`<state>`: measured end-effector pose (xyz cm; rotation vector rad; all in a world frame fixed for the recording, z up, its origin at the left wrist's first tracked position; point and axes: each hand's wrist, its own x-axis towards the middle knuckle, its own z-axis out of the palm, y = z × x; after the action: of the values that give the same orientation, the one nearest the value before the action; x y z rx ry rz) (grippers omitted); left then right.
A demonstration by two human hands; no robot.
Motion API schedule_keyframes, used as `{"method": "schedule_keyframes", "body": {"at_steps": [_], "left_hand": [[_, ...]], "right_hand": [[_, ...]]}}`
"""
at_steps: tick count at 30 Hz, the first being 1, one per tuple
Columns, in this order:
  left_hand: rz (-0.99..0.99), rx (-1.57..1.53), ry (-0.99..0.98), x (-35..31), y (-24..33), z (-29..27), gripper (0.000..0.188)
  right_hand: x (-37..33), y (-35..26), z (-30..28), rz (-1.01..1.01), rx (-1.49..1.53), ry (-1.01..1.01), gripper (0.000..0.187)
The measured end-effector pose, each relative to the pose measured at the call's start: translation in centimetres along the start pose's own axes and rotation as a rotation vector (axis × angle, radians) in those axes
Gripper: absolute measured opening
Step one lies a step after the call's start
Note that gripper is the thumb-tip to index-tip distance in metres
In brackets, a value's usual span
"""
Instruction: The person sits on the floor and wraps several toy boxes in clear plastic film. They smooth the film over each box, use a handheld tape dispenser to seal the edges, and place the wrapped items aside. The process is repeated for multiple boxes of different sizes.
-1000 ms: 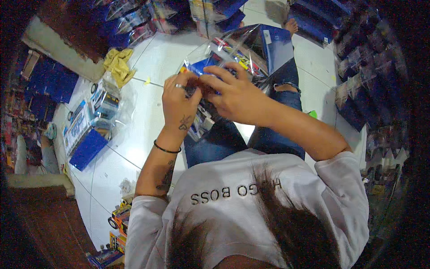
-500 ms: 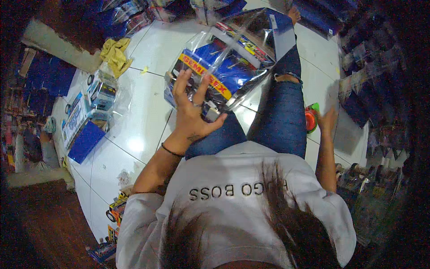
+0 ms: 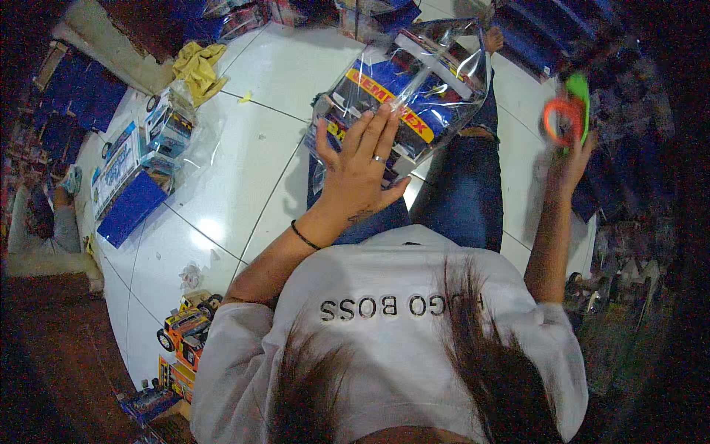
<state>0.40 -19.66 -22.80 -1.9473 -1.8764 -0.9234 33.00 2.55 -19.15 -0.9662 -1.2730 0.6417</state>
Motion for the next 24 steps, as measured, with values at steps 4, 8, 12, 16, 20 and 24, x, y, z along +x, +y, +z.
{"method": "schedule_keyframes", "body": {"at_steps": [4,8,12,16,20,24], "left_hand": [[-0.019,-0.015,-0.049,0.2,0.3,-0.2,0.101],[-0.016,-0.029,0.034,0.2,0.6,0.4,0.1],[0.005,-0.068,0.09,0.0,0.3,1.0,0.099],[0.041,-0.101,0.122,0.1,0.1,1.1,0.103],[0.043,-0.073,0.143,0.1,-0.1,1.1,0.107],[-0.036,-0.167,0.051,-0.1,-0.6,1.0,0.099]], "right_hand": [[-2.9,-14.6,16.1,-0.862,-0.349,-0.628,0.054],[-7.0,-22.3,25.5,-0.697,-0.758,-1.179,0.042],[-8.3,-24.0,30.6,-0.77,-1.155,-1.407,0.034],[-8.4,-23.8,38.1,-1.646,-1.315,-2.153,0.031],[-9.2,-23.3,38.8,-1.482,-1.278,-1.886,0.031],[-9.4,-22.3,27.8,-0.903,-1.172,-1.403,0.04]]}}
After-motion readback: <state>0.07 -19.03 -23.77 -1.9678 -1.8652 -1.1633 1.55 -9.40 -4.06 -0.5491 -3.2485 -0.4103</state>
